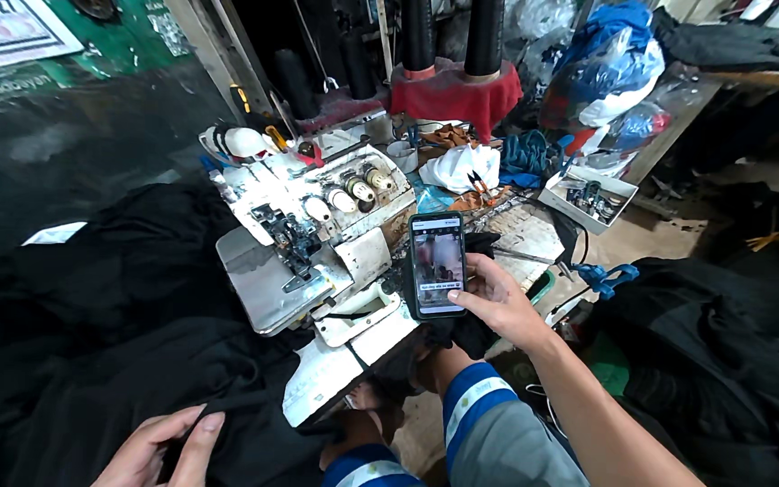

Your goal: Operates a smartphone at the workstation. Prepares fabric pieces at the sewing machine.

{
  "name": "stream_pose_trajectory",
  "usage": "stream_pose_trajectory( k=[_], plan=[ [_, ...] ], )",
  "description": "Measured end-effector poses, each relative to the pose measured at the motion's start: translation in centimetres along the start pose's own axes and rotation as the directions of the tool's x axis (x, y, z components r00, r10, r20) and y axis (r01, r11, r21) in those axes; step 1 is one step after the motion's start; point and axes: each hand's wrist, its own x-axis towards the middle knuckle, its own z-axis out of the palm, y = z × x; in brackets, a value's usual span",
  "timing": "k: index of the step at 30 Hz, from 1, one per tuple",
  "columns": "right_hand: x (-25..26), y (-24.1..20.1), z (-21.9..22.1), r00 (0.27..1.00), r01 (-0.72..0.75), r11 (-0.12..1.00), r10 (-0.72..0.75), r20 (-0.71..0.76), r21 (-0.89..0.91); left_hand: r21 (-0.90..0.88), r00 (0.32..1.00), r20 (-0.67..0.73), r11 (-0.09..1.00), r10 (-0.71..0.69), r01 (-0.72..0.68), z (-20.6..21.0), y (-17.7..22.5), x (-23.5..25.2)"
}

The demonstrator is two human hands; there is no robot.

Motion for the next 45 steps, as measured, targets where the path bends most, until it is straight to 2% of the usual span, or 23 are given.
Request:
stream_pose_trajectory(
  k=[45],
  plan=[
    [-0.03,-0.21,0.04,1.0,0.0,1.0,0.0,-0.003,-0.025,0.013,1.0,-0.018,1.0,-0.002,0.002,0.03,0.31,0.01]
  ],
)
